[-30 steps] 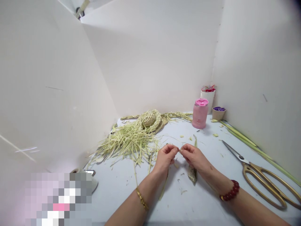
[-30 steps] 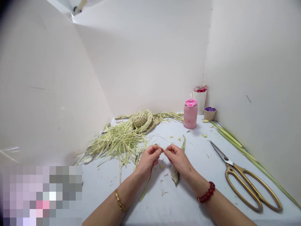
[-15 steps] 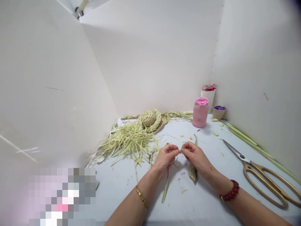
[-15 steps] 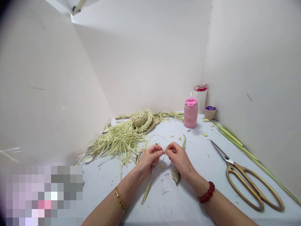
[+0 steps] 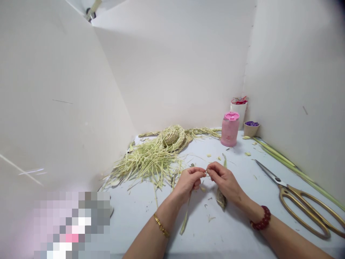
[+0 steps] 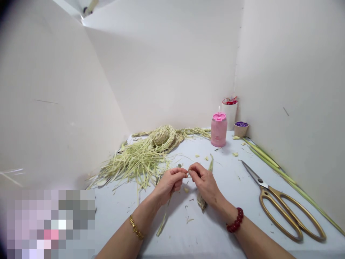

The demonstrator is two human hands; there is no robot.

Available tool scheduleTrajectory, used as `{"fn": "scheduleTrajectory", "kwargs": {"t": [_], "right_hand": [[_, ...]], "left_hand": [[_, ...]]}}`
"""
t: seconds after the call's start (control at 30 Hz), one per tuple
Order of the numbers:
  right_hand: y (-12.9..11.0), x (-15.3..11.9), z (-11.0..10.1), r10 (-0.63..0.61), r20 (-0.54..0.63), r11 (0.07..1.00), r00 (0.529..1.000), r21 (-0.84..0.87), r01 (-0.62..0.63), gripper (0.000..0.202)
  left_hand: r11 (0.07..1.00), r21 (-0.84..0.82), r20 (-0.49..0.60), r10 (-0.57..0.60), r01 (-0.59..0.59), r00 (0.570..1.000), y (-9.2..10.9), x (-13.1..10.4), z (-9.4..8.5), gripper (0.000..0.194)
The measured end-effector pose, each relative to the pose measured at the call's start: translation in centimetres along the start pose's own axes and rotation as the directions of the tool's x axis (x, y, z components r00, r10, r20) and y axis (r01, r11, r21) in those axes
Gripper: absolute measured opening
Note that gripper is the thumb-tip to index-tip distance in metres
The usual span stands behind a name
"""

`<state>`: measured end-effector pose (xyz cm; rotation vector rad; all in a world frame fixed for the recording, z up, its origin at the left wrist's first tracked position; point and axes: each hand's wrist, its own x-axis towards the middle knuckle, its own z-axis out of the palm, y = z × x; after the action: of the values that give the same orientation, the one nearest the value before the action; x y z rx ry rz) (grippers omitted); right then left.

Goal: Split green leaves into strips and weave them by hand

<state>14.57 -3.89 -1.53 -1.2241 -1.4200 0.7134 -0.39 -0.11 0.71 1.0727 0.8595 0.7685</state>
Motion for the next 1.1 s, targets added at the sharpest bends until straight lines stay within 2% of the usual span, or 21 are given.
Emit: {"fn": "scheduleTrajectory", "kwargs": {"t": [0.13, 0.3, 0.4, 0.6, 0.7, 0.87, 1.1], "right_hand": [[0.0, -0.1, 0.1, -0.045, -0.024, 0.995, 0.999, -0.09, 0.042, 0.013], [0.6, 0.2, 0.0, -0.038, 0.068, 0.996, 0.997, -0.082, 0.044, 0.012], [1.0, 0.4, 0.0, -0.021, 0.116, 0.998, 0.993, -0.059, 0.028, 0.015], [1.3, 0.4, 0.0, 0.068, 0.047, 0.998, 0.997, -0.017, -0.068, 0.026], [1.1, 0.3, -0.1, 0.063, 0.08, 0.997, 0.995, -0.041, -0.06, 0.031], [0.2, 0.2, -0.2, 0.033, 0.093, 0.997, 0.995, -0.069, -0.027, 0.015], [0.0, 0.0, 0.2, -0.045, 0.021, 0.986, 0.999, -0.159, 0.048, 0.013]], "left_hand": [[0.992, 0.123, 0.031, 0.01, -0.013, 0.999, -0.1, -0.1, 0.1, 0.026], [0.938, 0.325, 0.023, 0.119, -0.12, 0.993, -1.0, 0.5, -0.2, 0.022], [0.904, 0.39, 0.011, 0.185, -0.175, 0.983, -1.4, 0.8, -0.3, 0.021], [0.936, 0.261, -0.016, 0.247, -0.235, 0.969, -1.2, 0.7, -0.2, 0.027], [0.946, 0.213, 0.02, 0.247, -0.246, 0.969, -0.8, 0.5, -0.1, 0.029], [0.942, 0.231, 0.072, 0.235, -0.245, 0.969, -0.8, 0.3, 0.1, 0.03], [0.929, 0.276, -0.053, 0.272, -0.248, 0.961, -0.8, 0.5, 0.2, 0.018]]}}
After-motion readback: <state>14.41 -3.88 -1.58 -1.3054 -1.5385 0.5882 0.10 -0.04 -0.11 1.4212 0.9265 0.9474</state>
